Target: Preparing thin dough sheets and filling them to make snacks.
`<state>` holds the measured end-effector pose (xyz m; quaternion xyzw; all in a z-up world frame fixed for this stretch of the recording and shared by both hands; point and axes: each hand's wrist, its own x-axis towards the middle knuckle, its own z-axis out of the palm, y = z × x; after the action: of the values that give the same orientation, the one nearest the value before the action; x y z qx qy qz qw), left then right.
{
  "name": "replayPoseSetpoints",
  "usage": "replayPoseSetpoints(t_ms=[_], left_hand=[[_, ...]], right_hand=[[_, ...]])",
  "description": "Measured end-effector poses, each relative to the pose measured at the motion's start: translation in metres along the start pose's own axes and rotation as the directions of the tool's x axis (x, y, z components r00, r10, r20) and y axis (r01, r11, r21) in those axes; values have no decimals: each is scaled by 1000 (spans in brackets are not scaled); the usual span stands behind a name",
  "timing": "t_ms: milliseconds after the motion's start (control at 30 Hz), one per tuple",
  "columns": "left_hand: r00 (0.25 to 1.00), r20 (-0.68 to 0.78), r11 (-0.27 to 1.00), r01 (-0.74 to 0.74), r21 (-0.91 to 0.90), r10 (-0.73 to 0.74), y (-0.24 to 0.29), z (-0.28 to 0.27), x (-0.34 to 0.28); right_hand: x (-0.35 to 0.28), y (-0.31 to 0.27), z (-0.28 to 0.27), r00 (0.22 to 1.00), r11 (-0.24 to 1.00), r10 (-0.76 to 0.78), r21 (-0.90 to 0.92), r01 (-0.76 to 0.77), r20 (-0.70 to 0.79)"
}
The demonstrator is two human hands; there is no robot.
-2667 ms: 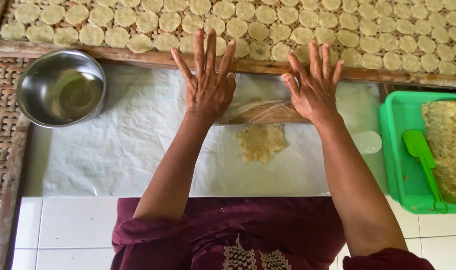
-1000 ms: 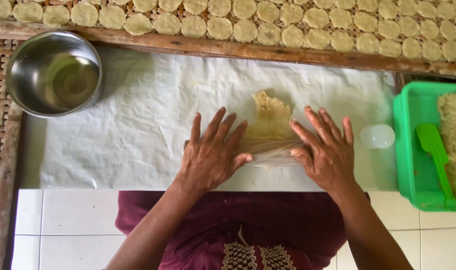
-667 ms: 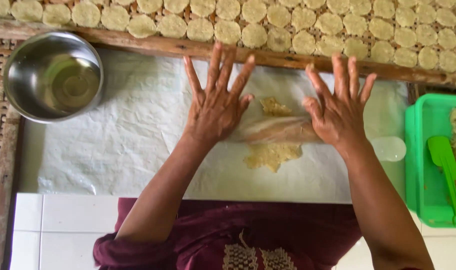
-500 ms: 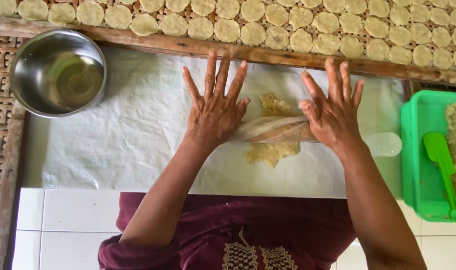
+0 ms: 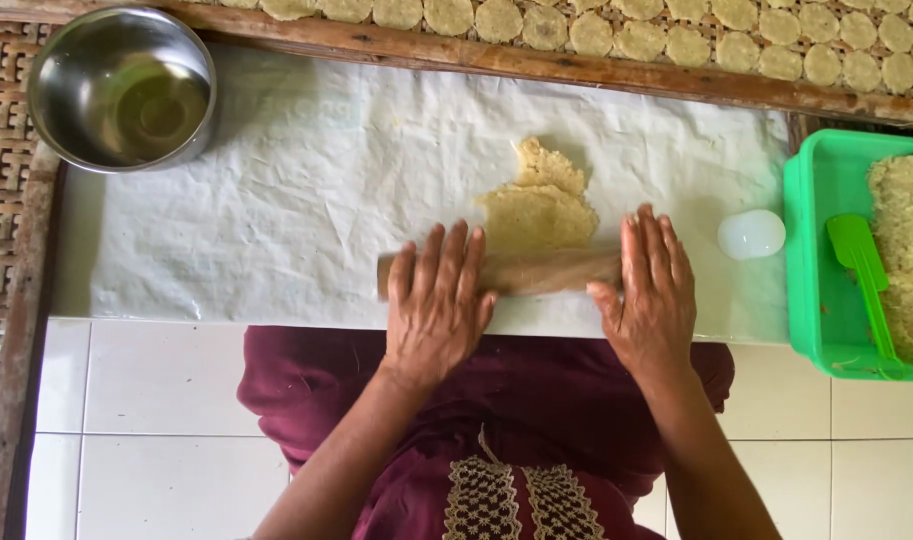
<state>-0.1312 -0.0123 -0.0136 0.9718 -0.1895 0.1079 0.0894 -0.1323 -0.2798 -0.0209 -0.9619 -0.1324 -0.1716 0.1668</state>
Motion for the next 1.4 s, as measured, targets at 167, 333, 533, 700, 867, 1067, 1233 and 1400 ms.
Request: replayPoseSetpoints(t_ms=[167,333,533,700,867,1067,1233,1400], left_hand=[[999,-30,999,-37,4,37,-4,4,4],[997,72,998,32,-54,-28,-27,12,77],[999,-47,1000,2,27,-1,-59,23,160],[999,-37,999,14,48,-12,-66,25,180],[998,58,1000,5,-4,-4,-54,13,160],[983,179,999,43,-30,-36,-34,3,120],[990,126,998,56,2,-55,-21,6,84],[994,103,999,48,-26,-45,-9,-1,50]], right_hand=[[1,7,7,999,1000,26,-7,-26,-27],[64,24,17,985,991,126,-66,-119,115],[140,59,40,979,989,142,-69,-133,146],[156,69,50,961,982,176,-100,-158,212],[136,58,39,960,985,168,-77,-154,225],[99,39,25,970,993,119,-47,-111,213],[74,24,14,987,996,80,-57,-73,141],[43,15,10,994,998,51,-41,-47,100]])
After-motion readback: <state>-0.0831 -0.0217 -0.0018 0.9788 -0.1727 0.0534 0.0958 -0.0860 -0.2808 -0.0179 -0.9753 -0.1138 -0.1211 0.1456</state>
